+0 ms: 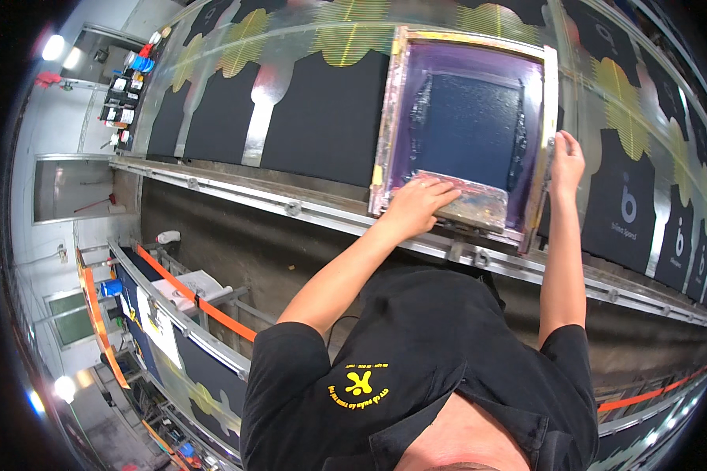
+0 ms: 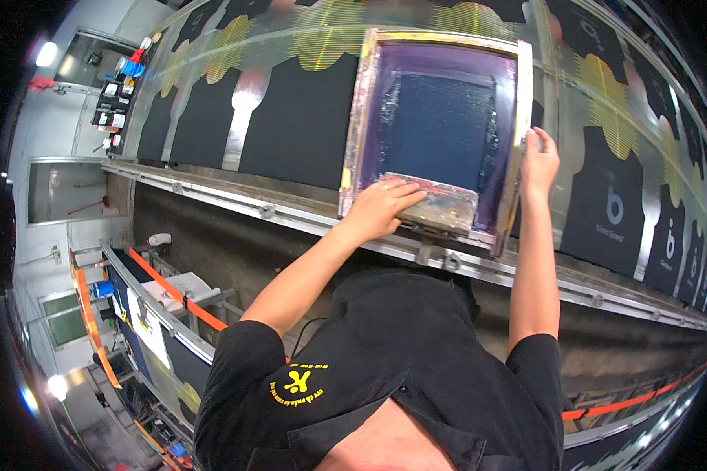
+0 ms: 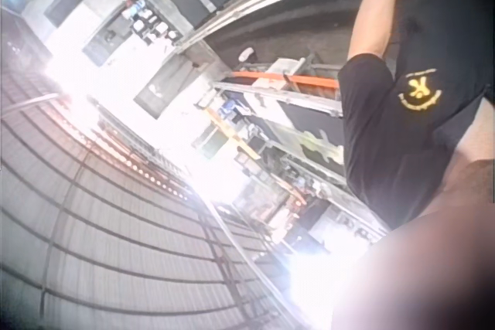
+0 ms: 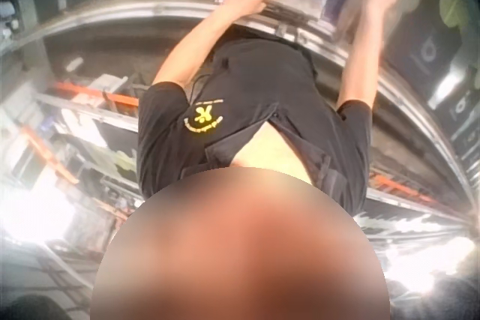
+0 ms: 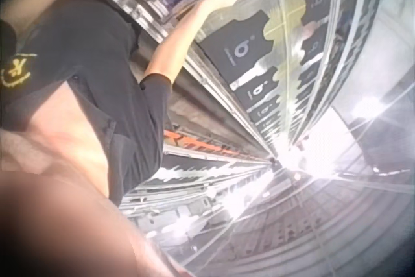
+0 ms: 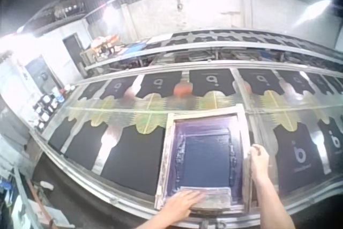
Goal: The person uses a squeegee to spread dark ink evenly across a screen printing frame. They repeatedly pull the squeegee across the screen to ensure uniform coverage, then briefly lift the frame to inspect the ink distribution before continuing the process.
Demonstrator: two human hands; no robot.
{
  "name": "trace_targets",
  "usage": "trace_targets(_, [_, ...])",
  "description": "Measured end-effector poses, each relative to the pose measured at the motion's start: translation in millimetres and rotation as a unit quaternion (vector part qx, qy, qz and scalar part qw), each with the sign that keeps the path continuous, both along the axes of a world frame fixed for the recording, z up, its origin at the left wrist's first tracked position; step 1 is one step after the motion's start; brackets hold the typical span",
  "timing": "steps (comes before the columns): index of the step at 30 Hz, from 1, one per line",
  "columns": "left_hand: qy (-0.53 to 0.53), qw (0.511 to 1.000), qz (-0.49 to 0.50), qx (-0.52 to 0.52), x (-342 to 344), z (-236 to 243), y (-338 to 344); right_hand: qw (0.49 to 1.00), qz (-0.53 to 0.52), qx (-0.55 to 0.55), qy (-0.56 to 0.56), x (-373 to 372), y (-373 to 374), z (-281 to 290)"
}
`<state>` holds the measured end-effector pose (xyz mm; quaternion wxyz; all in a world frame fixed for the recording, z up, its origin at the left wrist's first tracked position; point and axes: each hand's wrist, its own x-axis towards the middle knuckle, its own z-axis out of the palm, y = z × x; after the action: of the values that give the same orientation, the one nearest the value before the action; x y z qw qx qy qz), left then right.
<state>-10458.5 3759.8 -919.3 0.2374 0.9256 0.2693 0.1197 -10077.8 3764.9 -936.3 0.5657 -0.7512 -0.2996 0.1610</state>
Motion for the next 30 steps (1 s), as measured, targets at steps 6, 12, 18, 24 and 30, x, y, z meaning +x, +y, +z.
trace_targets(6, [0.059, 0.997, 0.039, -0.024, -155, -2, 86, 0.999, -0.009, 0.001, 0.052, -180, 67, -34])
trace_targets(12, [0.079, 0.997, 0.014, 0.003, -279, -3, 146, 0.996, -0.021, -0.084, 0.018, -309, 132, -48])
trace_targets(18, [0.092, 0.995, -0.035, -0.021, -303, 27, 231, 0.966, -0.042, -0.252, -0.042, -357, 152, -34])
trace_targets(24, [0.118, 0.992, -0.009, -0.037, -245, 37, 368, 0.959, -0.046, -0.275, -0.055, -363, 156, -29])
trace_targets(30, [0.133, 0.99, -0.053, -0.021, -193, 19, 458, 0.965, -0.031, -0.257, -0.032, -363, 155, -21])
